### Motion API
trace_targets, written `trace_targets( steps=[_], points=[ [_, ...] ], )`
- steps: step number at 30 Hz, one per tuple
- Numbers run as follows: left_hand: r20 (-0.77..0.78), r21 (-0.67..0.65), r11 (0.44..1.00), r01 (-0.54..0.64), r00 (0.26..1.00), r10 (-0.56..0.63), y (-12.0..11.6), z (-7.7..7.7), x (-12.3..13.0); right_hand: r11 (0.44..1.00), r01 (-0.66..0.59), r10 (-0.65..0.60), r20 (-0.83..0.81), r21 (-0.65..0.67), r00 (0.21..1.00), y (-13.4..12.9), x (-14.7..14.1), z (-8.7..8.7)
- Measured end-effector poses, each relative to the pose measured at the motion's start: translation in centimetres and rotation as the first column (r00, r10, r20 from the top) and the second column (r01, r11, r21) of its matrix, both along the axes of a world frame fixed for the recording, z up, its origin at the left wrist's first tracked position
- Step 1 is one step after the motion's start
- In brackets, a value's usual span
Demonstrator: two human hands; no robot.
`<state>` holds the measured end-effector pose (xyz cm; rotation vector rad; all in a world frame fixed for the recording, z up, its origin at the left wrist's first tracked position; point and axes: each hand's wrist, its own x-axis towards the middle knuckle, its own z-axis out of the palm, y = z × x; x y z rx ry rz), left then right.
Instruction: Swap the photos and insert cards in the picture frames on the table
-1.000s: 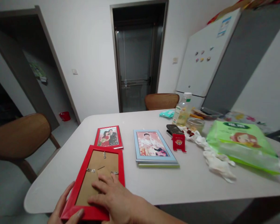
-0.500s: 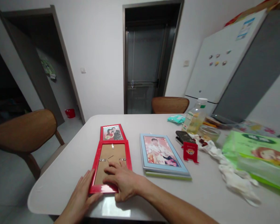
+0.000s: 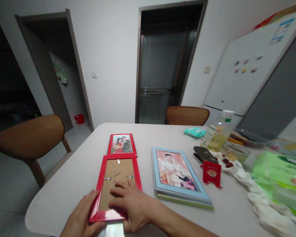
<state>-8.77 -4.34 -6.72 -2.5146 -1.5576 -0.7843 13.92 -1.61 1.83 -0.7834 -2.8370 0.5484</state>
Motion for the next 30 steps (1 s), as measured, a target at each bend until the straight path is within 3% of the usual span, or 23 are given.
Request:
trace_targets(
  steps=[4, 7, 10, 13, 17, 19, 22, 24, 30],
  points=[
    [0.028, -0.092, 0.993, 0.070, 0.997, -0.068, -0.3, -0.1, -0.6, 0.999, -0.016, 0.015, -0.025, -0.034, 1.000, -0.5, 0.2, 0.0],
    [0.066, -0.168, 0.985, 0.045, 0.997, -0.034, 0.0, -0.1, -0.6, 0.999, -0.015, 0.013, -0.034, -0.032, 0.999, 0.0, 0.3, -0.5],
    [0.117, -0.263, 0.965, -0.016, 0.992, 0.048, 1.7, 0.7, -0.1, 1.000, 0.015, -0.015, -0.021, -0.010, 1.000, 1.6, -0.1, -1.0],
    [0.188, -0.303, 0.953, -0.002, 0.980, 0.062, 4.3, 1.5, 0.0, 0.997, 0.077, -0.077, -0.013, 0.022, 0.997, 3.7, -0.9, -1.5],
    [0.253, -0.320, 0.947, 0.032, 0.966, 0.053, 6.9, 2.4, 0.0, 0.983, 0.181, -0.173, -0.143, 0.044, 0.975, 6.3, -1.1, -2.1],
    [0.273, -0.345, 0.938, 0.030, 0.960, 0.070, 7.7, 2.7, 0.4, 0.937, 0.348, -0.328, -0.279, 0.025, 0.903, 7.4, -0.5, -2.6],
    [0.301, -0.383, 0.923, -0.042, 0.939, 0.168, 9.0, 3.1, 1.6, 0.738, 0.675, -0.628, -0.374, -0.008, 0.683, 8.9, 0.7, -3.8],
    [0.309, -0.381, 0.920, -0.093, 0.925, 0.221, 10.0, 3.1, 2.7, 0.636, 0.771, -0.730, -0.320, 0.007, 0.605, 9.7, 1.4, -4.6],
    [0.283, -0.380, 0.914, -0.138, 0.924, 0.257, 11.5, 2.5, 3.9, 0.594, 0.802, -0.779, -0.207, 0.057, 0.592, 10.9, 1.6, -5.2]
  ],
)
